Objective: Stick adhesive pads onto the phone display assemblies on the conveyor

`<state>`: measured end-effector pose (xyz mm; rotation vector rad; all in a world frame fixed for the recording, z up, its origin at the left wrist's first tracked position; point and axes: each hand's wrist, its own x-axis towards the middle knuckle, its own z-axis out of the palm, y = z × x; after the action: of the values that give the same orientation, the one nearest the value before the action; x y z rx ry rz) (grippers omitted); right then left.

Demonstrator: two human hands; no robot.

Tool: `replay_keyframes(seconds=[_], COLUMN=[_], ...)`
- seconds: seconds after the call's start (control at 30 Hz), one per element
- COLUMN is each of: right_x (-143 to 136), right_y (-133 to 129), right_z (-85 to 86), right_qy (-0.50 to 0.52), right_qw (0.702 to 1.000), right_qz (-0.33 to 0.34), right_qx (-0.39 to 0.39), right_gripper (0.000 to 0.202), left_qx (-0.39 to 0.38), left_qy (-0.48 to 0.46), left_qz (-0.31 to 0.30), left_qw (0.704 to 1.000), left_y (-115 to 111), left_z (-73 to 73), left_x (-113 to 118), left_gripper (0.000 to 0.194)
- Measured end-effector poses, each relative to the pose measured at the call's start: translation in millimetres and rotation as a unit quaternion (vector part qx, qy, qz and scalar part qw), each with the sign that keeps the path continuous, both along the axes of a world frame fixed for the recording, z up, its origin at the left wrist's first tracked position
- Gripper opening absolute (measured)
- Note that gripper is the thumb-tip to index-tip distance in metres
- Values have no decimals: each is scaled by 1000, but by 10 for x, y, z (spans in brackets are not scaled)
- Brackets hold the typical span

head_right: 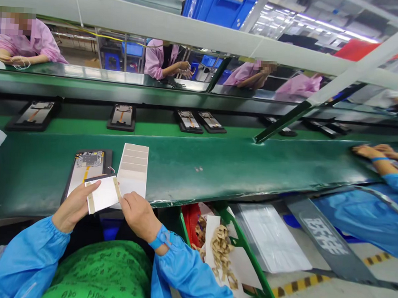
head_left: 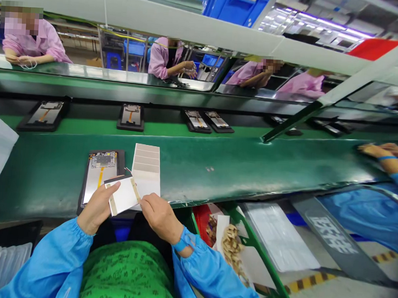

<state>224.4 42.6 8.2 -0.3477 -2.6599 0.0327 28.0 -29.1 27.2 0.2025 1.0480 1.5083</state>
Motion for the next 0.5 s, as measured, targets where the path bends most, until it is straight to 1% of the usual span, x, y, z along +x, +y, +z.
replay_keyframes(seconds=[0.07,0.13,0.17,0.23,0.3,0.37,0.43,0.5], right_x=[-29,-47,-54,-60,-54,-29,14,63], right_y=[12,15,14,12,19,37,57,60], right_z=[-33,-55,-66,-91,-124,-156,-168,-145], right_qy=[-9,10,34,96,144,162,162,166], right_qw=[1000,1000,998,983,952,926,918,919], right_qz=[7,12,9,-15,-57,-104,-135,-149], right_qx=[11,-18,-53,-157,-264,-324,-336,-326], right_gripper=[21,22,21,17,14,14,13,11], left_qx=[13,18,18,26,39,47,44,35], left_qy=[8,19,23,29,30,23,17,19], left_qz=[0,-3,-6,-16,-33,-64,-89,-93], left_qw=[1000,1000,1000,999,998,997,995,995], left_y=[-21,-42,-51,-65,-77,-88,-94,-90], left_z=[25,55,71,102,135,165,178,162], left_x=[10,16,17,16,16,18,19,16], left_gripper=[61,63,63,61,59,60,63,65])
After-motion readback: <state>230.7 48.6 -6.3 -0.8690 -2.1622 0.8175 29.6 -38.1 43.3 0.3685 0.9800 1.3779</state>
